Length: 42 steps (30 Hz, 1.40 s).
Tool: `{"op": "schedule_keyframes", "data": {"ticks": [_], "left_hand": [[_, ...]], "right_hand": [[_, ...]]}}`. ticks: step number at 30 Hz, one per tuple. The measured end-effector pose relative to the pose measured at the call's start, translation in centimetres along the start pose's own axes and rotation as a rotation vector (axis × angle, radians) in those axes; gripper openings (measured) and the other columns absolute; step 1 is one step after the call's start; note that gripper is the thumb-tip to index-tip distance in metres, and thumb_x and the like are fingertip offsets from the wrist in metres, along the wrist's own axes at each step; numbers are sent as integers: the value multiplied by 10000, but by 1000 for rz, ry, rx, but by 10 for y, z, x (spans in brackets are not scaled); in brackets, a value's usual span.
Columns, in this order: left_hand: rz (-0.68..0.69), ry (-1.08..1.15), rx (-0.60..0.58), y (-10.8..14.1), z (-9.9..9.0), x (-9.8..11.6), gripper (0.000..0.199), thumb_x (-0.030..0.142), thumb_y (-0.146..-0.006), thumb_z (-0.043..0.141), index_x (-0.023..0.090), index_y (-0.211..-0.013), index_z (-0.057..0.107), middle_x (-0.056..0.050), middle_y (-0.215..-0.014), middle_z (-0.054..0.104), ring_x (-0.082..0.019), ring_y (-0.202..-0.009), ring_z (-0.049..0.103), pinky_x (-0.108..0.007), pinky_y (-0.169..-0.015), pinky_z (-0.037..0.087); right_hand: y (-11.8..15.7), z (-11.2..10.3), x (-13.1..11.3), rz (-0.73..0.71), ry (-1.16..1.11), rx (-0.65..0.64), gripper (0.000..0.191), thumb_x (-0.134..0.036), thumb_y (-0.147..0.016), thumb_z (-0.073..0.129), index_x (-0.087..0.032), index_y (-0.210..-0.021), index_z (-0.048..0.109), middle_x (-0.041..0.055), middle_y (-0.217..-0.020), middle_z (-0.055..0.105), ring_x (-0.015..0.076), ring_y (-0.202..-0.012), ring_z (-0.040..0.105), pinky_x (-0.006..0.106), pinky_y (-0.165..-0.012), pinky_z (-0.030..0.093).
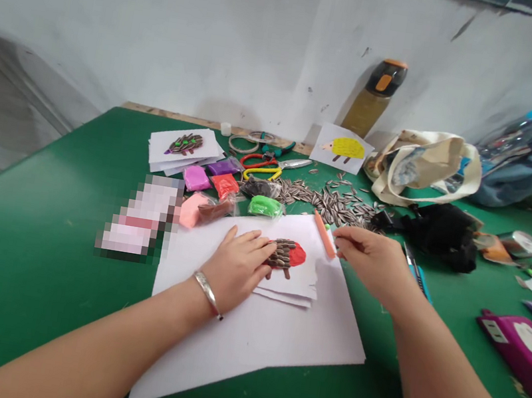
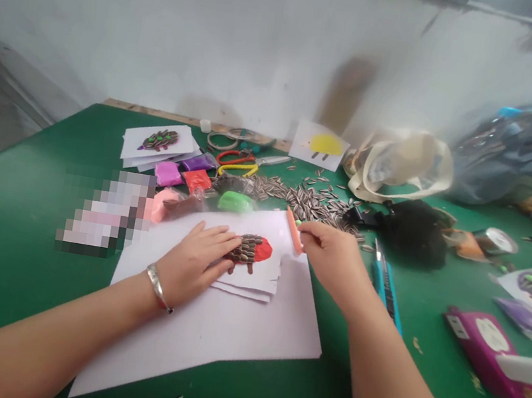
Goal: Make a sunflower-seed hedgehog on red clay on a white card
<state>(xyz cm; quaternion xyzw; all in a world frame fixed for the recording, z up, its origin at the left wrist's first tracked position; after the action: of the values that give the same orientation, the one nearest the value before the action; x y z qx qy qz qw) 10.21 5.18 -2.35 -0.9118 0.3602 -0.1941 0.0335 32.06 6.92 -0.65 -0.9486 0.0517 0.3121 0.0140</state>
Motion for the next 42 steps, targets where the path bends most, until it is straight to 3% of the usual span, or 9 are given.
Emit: {"op": "schedule_keyframes", "data": {"ticks": [5, 10, 16, 21, 29, 36, 42], "left_hand": [[-14, 3, -26, -1, 0, 0, 334, 243, -914, 442, 191, -1231, 535, -105, -1254, 599, -281, -1226, 469, -572, -1032, 285], [-9, 4, -41, -2, 2, -1, 360, 221, -908, 440, 185, -1259, 509, -107, -1289, 576, -290, -1239, 453, -602, -1031, 272], [-20, -5, -48, -2, 1, 0, 339, 213, -903, 453, 186, -1234, 520, -104, -1262, 593, -287, -1244, 455, -586, -1031, 287], [-21, -7, -46, -2, 1, 1, 335, 216, -905, 450, 191, -1232, 520, -105, -1250, 600, -282, -1243, 456, -584, -1030, 285], [-13, -3, -39, -3, -1, 2, 338, 213, -896, 454, 180, -1223, 534, -112, -1227, 610, -292, -1231, 469, -591, -1024, 294], [-19, -18, -41, -3, 0, 1, 344, 218, -896, 448, 182, -1227, 535, -112, -1231, 609, -293, -1232, 470, -597, -1030, 292], [-22, -14, -40, -3, 1, 1, 353, 227, -902, 435, 177, -1237, 536, -115, -1252, 604, -295, -1236, 465, -603, -1032, 291]], "right_hand": [[9, 24, -22, -8, -254, -142, 144, -285, -790, 531, -213, -847, 642, -14, -686, 648, 141, -639, 620, 260, -642, 469], [11, 30, -36, -106, -297, -121, 80, -214, -766, 501, -209, -762, 580, -54, -589, 529, 94, -509, 455, 248, -583, 417], [14, 46, -36, -85, -265, -250, 188, -237, -803, 485, -225, -840, 669, -27, -619, 606, 129, -594, 566, 240, -578, 414], [15, 43, -43, -166, -74, -164, 209, -221, -833, 467, -231, -866, 674, -23, -670, 639, 121, -575, 537, 238, -571, 384], [12, 47, -54, -381, -43, -49, 208, -127, -838, 463, -204, -878, 651, 25, -852, 682, 169, -832, 609, 272, -755, 437], [12, 53, -54, -446, 19, -41, 185, -138, -857, 459, -202, -852, 632, 24, -815, 649, 176, -826, 590, 349, -867, 452], [14, 53, -59, -513, 40, -12, 187, -120, -850, 457, -209, -796, 613, -1, -746, 606, 162, -779, 574, 462, -1066, 333]]}}
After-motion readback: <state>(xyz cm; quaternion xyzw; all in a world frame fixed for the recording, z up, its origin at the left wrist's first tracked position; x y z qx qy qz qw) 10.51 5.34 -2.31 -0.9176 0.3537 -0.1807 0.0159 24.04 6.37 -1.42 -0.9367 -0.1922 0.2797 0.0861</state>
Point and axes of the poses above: each hand's wrist, its own y-axis away from the middle knuckle, its own z-axis out of the palm, x = y × z, the point moved 8 cm from there along -y, towards the middle knuckle
